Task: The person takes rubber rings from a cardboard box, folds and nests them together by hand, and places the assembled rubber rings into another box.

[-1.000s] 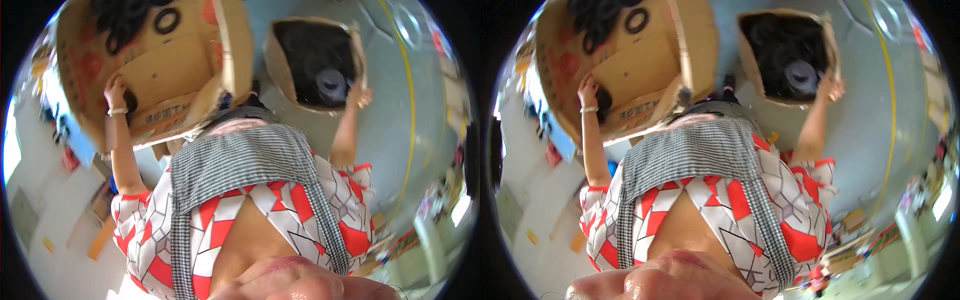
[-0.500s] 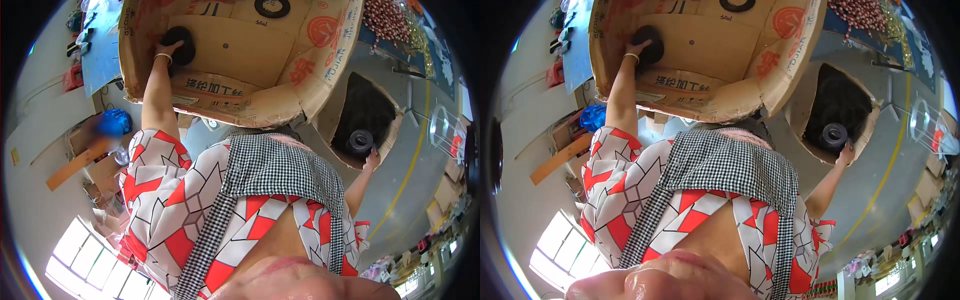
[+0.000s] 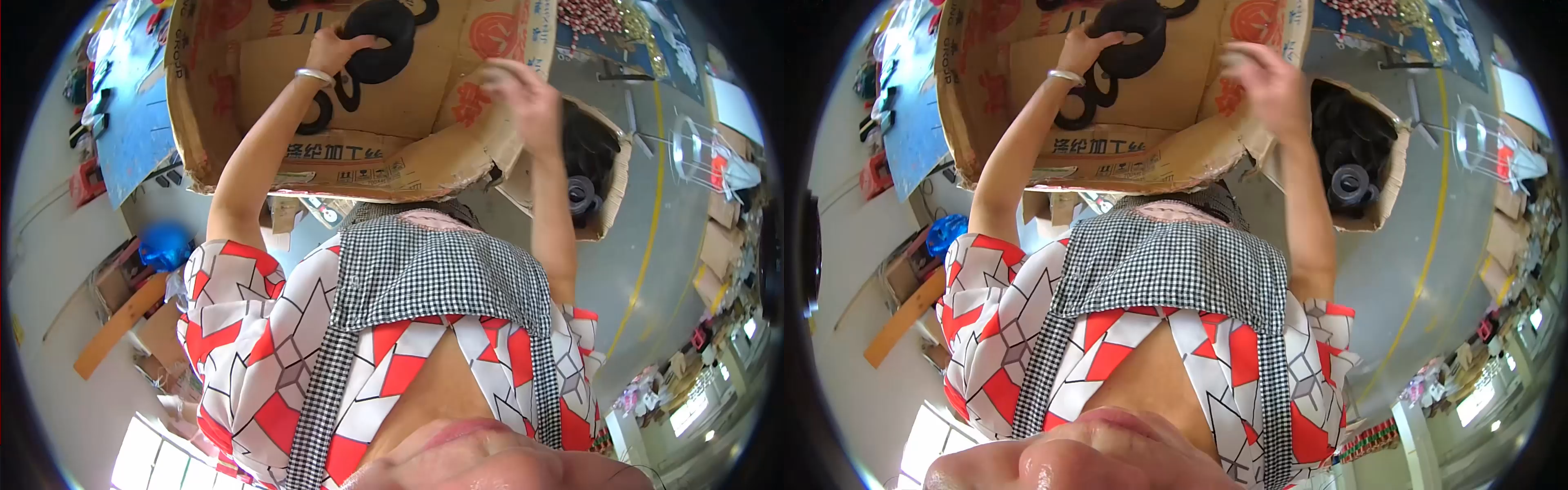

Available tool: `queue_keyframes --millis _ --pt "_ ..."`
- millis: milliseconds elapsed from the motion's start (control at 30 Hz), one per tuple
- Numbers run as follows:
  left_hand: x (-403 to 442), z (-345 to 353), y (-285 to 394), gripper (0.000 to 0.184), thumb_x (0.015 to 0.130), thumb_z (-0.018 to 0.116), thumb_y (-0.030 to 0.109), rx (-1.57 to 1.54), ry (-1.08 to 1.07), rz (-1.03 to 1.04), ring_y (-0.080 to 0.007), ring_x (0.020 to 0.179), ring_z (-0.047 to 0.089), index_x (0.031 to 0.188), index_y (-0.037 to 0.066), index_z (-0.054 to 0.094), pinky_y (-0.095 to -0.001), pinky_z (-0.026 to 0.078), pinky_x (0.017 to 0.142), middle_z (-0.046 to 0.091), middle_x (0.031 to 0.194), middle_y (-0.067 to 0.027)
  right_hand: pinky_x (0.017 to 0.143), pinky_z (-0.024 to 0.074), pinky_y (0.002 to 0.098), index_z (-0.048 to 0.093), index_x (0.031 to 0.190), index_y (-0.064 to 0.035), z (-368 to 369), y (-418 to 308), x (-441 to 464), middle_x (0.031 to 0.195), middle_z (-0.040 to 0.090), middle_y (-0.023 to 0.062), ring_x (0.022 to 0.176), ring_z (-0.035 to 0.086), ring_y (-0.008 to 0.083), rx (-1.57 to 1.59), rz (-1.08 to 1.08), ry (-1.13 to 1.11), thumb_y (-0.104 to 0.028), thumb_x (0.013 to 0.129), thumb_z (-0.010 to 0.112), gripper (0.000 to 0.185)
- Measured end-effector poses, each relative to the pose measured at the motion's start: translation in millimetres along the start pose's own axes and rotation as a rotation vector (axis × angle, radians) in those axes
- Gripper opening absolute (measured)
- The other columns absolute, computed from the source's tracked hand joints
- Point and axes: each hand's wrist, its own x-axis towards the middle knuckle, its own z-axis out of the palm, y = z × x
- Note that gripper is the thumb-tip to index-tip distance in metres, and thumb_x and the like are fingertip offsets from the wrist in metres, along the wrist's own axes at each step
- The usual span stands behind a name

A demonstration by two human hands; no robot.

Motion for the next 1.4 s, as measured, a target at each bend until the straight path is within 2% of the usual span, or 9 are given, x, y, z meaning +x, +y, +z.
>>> queue_keyframes --millis 233,267,500,667,800,933,967,1100,1400 --pt "-58.6 32.2 89.5 0.033 0.062 0.074 0.018 0.206 0.263 0.538 -0.0292 0.081 0.060 0.076 0.005 0.048 -0.0350 0.041 0.072 0.063 0.093 -0.0129 0.067 0.0466 0.0223 0.059 0.105 0.0028 76.6 7.3 35.0 0.088 0.063 0.0047 0.076 0.059 0.0094 0.206 0.102 0.110 -0.020 0.086 0.062 0.029" --pt "-60.6 34.6 87.7 0.038 0.064 0.075 0.014 0.222 0.361 0.628 -0.0279 0.080 0.058 0.093 0.005 0.051 -0.0405 0.045 0.070 0.062 0.093 -0.0075 0.066 0.0464 0.0218 0.060 0.100 0.0032 75.3 7.7 35.6 0.087 0.064 0.0041 0.075 0.058 0.0083 0.249 0.140 0.095 -0.016 0.086 0.062 0.024" --pt "-72.1 18.0 71.5 0.079 0.069 0.080 0.022 -0.807 -0.129 0.265 -0.0136 0.087 0.058 0.126 -0.001 0.031 -0.0241 0.051 0.071 0.054 0.106 -0.0135 0.051 0.0379 0.0175 0.062 0.090 0.0019 70.0 11.6 29.0 0.072 0.061 -0.0010 0.059 0.048 0.0019 0.423 -0.060 -0.048 -0.014 0.087 0.057 0.017" --pt "-87.6 8.5 92.4 0.069 0.071 0.076 0.010 -0.756 -0.113 -0.060 -0.0144 0.086 0.058 0.126 -0.001 0.035 -0.0251 0.052 0.068 0.056 0.101 -0.0120 0.059 0.0460 0.0223 0.061 0.088 0.0003 77.8 25.7 30.9 0.069 0.057 0.0003 0.059 0.051 0.0066 0.428 -0.020 -0.044 -0.014 0.087 0.054 0.016" --pt "-77.0 4.7 54.9 0.044 0.078 0.064 0.002 -1.679 -0.096 -0.164 -0.0150 0.081 0.058 0.118 0.001 0.046 -0.0295 0.051 0.075 0.058 0.096 -0.0069 0.053 0.0481 0.0296 0.059 0.085 -0.0038 39.8 35.2 33.4 0.079 0.063 0.0074 0.064 0.058 0.0118 0.910 0.295 0.338 -0.012 0.085 0.051 0.011" --pt "-97.4 -14.6 76.9 0.060 0.075 0.072 0.007 -1.083 0.148 0.098 -0.0135 0.077 0.059 0.125 0.005 0.038 -0.0268 0.053 0.065 0.057 0.091 -0.0058 0.058 0.0454 0.0288 0.060 0.083 -0.0009 -8.9 57.4 48.6 0.075 0.065 0.0081 0.066 0.059 0.0148 0.088 -0.186 0.613 -0.013 0.084 0.049 0.016" --pt "-97.7 -8.6 75.8 0.071 0.072 0.075 0.007 -0.842 0.153 0.181 -0.0129 0.075 0.059 0.129 0.009 0.033 -0.0238 0.052 0.062 0.057 0.091 -0.0062 0.055 0.0414 0.0254 0.062 0.084 -0.0008 4.4 28.7 37.0 0.073 0.064 0.0046 0.062 0.053 0.0088 -0.213 -0.232 0.551 -0.014 0.086 0.047 0.020" --pt "-97.9 15.2 106.9 0.080 0.068 0.077 0.001 -0.936 -0.018 0.342 -0.0127 0.087 0.058 0.133 0.009 0.030 -0.0244 0.052 0.074 0.058 0.098 -0.0075 0.067 0.0446 0.0205 0.061 0.100 -0.0006 65.6 -6.8 20.5 0.077 0.059 -0.0003 0.072 0.055 0.0063 0.186 -0.185 -0.027 -0.019 0.085 0.061 0.024" --pt "-111.6 17.8 107.8 0.087 0.066 0.076 -0.002 -1.285 -0.258 0.256 -0.0163 0.097 0.058 0.137 0.006 0.027 -0.0307 0.049 0.086 0.058 0.111 -0.0119 0.064 0.0475 0.0213 0.060 0.092 0.0026 57.2 -17.2 13.7 0.079 0.062 0.0035 0.069 0.057 0.0078 0.384 -0.019 -0.220 -0.016 0.077 0.071 0.026"
